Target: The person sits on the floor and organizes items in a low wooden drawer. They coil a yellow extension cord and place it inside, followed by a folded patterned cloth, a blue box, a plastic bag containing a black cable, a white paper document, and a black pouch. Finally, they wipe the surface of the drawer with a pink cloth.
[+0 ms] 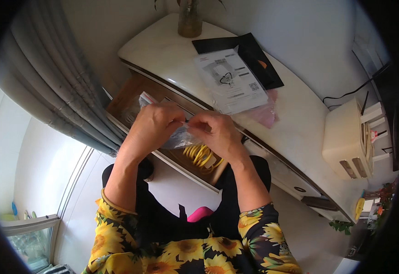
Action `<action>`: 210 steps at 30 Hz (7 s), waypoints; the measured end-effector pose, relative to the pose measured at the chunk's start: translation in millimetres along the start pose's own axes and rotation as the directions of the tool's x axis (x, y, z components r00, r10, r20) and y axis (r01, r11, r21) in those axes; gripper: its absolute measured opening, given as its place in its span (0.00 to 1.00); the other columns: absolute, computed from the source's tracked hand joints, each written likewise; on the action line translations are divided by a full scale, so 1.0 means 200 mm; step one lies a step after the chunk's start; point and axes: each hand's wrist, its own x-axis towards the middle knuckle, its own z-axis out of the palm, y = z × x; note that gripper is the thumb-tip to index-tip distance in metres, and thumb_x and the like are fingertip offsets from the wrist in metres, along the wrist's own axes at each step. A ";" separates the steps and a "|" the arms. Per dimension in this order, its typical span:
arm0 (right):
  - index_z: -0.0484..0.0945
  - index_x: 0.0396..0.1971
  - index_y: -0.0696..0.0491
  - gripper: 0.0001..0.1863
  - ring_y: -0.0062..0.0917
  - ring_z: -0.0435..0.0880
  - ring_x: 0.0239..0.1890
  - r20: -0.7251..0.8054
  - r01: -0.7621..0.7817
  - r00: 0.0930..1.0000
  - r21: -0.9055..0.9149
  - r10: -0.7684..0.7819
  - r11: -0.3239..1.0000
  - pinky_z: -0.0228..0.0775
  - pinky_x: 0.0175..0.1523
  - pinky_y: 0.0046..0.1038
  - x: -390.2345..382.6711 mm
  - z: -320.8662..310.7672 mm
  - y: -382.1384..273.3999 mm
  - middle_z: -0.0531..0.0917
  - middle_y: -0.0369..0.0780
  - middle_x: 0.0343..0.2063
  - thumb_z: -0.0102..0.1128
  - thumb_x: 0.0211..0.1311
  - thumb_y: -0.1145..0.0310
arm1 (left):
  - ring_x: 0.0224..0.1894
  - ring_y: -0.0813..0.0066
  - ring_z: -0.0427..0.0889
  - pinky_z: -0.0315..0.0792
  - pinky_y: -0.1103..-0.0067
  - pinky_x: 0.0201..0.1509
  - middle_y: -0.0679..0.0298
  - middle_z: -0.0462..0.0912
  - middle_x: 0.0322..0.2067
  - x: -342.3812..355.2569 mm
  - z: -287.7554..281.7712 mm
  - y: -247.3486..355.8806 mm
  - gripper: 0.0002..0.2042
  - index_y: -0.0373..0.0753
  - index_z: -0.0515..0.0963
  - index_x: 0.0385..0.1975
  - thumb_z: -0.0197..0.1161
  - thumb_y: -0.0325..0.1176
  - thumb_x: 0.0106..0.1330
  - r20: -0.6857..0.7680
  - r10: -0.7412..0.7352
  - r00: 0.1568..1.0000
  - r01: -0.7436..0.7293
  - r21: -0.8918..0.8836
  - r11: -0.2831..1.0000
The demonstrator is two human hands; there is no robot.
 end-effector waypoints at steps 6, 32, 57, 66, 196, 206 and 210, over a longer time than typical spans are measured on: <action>0.78 0.29 0.58 0.05 0.27 0.82 0.26 -0.030 0.070 0.997 -0.113 -0.074 0.991 0.73 0.32 0.23 0.01 0.01 0.02 0.82 0.40 0.27 0.64 0.51 0.77 | 0.28 0.65 0.81 0.74 0.77 0.31 0.58 0.80 0.27 -0.01 0.01 0.00 0.04 0.36 0.80 0.29 0.63 0.23 0.54 -0.012 0.052 0.999 -0.052 0.031 0.998; 0.78 0.30 0.59 0.06 0.28 0.82 0.27 -0.022 0.046 0.999 0.005 -0.046 0.999 0.73 0.33 0.25 0.01 0.02 0.01 0.82 0.43 0.27 0.65 0.51 0.77 | 0.32 0.56 0.78 0.71 0.71 0.38 0.56 0.78 0.27 0.01 0.01 0.08 0.05 0.33 0.77 0.29 0.63 0.22 0.51 -0.018 -0.034 0.999 0.033 -0.045 0.998; 0.77 0.29 0.56 0.06 0.28 0.83 0.27 -0.045 0.016 0.999 0.050 -0.013 0.999 0.72 0.33 0.27 0.02 0.00 0.00 0.82 0.41 0.26 0.64 0.54 0.71 | 0.35 0.78 0.78 0.71 0.80 0.40 0.66 0.81 0.31 -0.03 0.03 -0.19 0.08 0.40 0.80 0.34 0.68 0.33 0.57 0.049 -0.284 0.958 0.233 -0.710 0.664; 0.76 0.27 0.58 0.05 0.18 0.77 0.24 -0.087 0.045 0.995 -0.011 -0.046 0.999 0.70 0.31 0.21 0.03 0.02 0.00 0.79 0.37 0.24 0.63 0.53 0.76 | 0.32 0.87 0.76 0.72 0.84 0.39 0.71 0.81 0.28 -0.01 0.08 -0.19 0.07 0.36 0.80 0.33 0.67 0.28 0.57 0.037 -0.258 0.965 0.211 -0.689 0.693; 0.82 0.29 0.56 0.10 0.11 0.74 0.23 -0.045 -0.064 0.996 0.334 0.083 0.940 0.68 0.30 0.14 -0.01 -0.04 0.13 0.79 0.31 0.20 0.60 0.63 0.64 | 0.31 0.79 0.79 0.76 0.80 0.40 0.66 0.79 0.29 -0.10 -0.12 -0.47 0.07 0.37 0.77 0.36 0.55 0.34 0.69 -0.432 -0.470 0.770 -0.204 -0.864 0.460; 0.67 0.59 0.48 0.37 0.34 0.77 0.52 0.334 0.069 0.939 0.042 -0.079 0.997 0.71 0.53 0.29 0.00 0.06 0.17 0.73 0.46 0.55 0.71 0.48 0.59 | 0.30 0.78 0.79 0.75 0.79 0.39 0.64 0.80 0.29 -0.14 -0.24 -0.44 0.06 0.37 0.76 0.35 0.55 0.32 0.69 -0.509 -0.353 0.785 -0.397 -0.851 0.343; 0.65 0.61 0.47 0.36 0.39 0.73 0.56 0.238 0.195 0.958 -0.140 -0.158 0.971 0.65 0.59 0.34 -0.01 0.21 0.20 0.72 0.47 0.56 0.68 0.51 0.60 | 0.30 0.78 0.79 0.76 0.79 0.39 0.65 0.80 0.30 -0.14 -0.27 -0.42 0.06 0.37 0.76 0.35 0.55 0.32 0.69 -0.513 -0.341 0.788 -0.423 -0.853 0.306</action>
